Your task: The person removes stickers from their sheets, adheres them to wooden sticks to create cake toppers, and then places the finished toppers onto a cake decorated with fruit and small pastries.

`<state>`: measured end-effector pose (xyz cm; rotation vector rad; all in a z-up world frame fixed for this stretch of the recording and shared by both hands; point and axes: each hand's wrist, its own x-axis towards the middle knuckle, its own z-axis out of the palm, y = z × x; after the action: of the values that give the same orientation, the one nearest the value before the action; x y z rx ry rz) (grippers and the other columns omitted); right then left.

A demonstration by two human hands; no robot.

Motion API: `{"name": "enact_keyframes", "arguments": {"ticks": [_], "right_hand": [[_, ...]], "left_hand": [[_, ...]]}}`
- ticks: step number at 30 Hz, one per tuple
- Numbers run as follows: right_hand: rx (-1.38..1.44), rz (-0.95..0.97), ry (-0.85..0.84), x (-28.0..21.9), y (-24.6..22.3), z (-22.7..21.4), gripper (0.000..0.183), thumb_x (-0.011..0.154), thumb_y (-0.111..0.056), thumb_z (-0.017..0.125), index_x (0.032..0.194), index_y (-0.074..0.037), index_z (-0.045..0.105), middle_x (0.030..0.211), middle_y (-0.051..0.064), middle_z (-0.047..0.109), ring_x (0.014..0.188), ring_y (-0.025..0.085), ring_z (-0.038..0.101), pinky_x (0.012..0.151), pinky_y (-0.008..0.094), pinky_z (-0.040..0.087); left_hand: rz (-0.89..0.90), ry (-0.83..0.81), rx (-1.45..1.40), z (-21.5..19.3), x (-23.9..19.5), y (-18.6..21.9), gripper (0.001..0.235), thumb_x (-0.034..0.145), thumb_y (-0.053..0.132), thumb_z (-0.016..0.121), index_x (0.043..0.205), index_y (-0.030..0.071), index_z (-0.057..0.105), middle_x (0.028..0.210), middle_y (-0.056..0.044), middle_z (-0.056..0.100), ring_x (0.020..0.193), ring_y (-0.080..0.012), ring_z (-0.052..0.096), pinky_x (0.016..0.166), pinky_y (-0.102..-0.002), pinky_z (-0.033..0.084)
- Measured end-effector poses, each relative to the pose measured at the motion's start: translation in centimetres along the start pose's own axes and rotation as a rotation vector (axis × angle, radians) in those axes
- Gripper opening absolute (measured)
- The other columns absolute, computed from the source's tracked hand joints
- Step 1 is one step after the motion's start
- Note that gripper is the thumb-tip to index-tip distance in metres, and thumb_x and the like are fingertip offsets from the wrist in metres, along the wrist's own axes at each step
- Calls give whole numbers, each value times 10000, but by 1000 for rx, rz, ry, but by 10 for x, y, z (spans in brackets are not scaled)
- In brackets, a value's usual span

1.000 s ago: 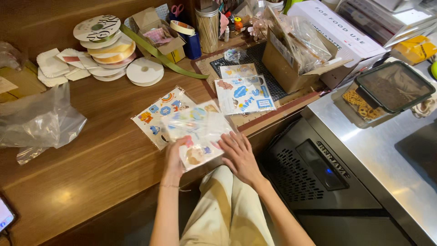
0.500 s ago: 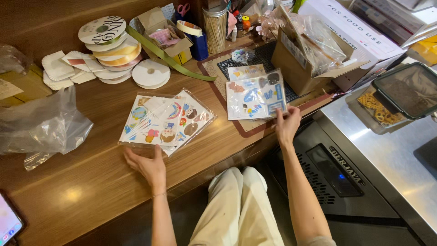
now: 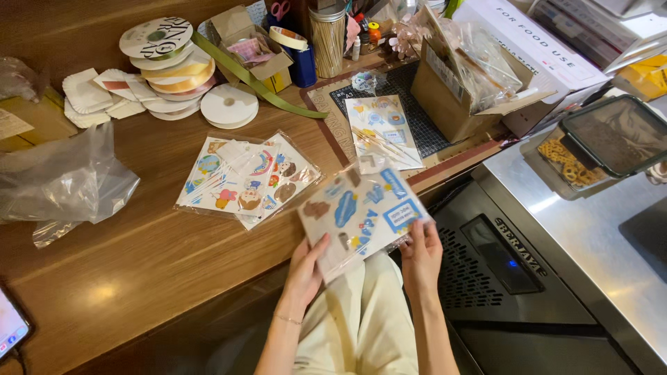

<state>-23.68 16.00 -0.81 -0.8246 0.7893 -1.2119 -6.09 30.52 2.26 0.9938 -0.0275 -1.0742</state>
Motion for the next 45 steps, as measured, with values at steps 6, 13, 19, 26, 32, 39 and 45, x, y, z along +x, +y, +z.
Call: {"name": "enact_keyframes", "arguments": {"ticks": [6, 13, 19, 26, 32, 39, 45], "right_hand": [[-126, 215, -209, -62, -46, 70, 416, 1075, -141, 840, 1419, 76, 755, 1026, 157, 820, 862, 197, 764, 798, 405, 699], [-78, 130, -159, -42, -30, 98, 262, 1157, -212, 776, 1331, -16, 771, 886, 52, 767, 752, 133, 757, 683, 310, 659], [-327, 63, -271, -50, -40, 114, 505, 1126, -283, 796, 1498, 20, 640, 1296, 171, 837, 1156, 211, 754, 1054, 510, 673], [-775, -181, -161, -49, 21, 81, 216, 1133, -295, 821, 1234, -105, 833, 915, 89, 839, 838, 179, 772, 796, 395, 651], [-900, -477, 0, -54, 18, 80, 175, 1216, -296, 734, 1249, -164, 844, 931, 149, 851, 838, 282, 817, 737, 445, 628], [-236, -104, 77, -42, 26, 77, 202, 1117, -261, 884, 1012, -96, 831, 655, -1, 638, 511, 71, 570, 485, 209, 494], [-67, 47, 43, -35, 29, 80, 371, 1143, -325, 835, 882, -79, 742, 598, -50, 528, 485, 29, 526, 459, 160, 424]], "left_hand": [[161, 66, 58, 32, -51, 27, 583, 1023, 156, 866, 1543, -60, 715, 1435, -179, 794, 1285, -237, 744, 1135, -492, 642], [238, 174, 125, 29, -40, 20, 604, 956, 279, 962, 1416, -65, 773, 1299, -155, 834, 1136, -186, 771, 993, -402, 699], [281, 42, 17, 20, -30, 20, 597, 1040, 189, 868, 1555, -48, 679, 1459, -241, 788, 1338, -316, 771, 1140, -487, 659], [336, 57, -128, 9, -6, 0, 510, 1103, 265, 799, 1504, -32, 698, 1386, -268, 806, 1281, -330, 784, 1126, -536, 654], [230, -62, -495, 42, -40, 19, 860, 1170, 727, 434, 1825, 175, 372, 1882, -176, 384, 1700, -403, 416, 1405, -632, 330], [218, -181, -488, 25, -21, 4, 1027, 1099, 899, 314, 1820, 170, 380, 1723, -272, 553, 1611, -434, 540, 1367, -624, 420], [341, -90, -263, 24, -24, -16, 672, 1136, 283, 753, 1745, 145, 505, 1681, -126, 637, 1551, -273, 597, 1354, -535, 467]]}}
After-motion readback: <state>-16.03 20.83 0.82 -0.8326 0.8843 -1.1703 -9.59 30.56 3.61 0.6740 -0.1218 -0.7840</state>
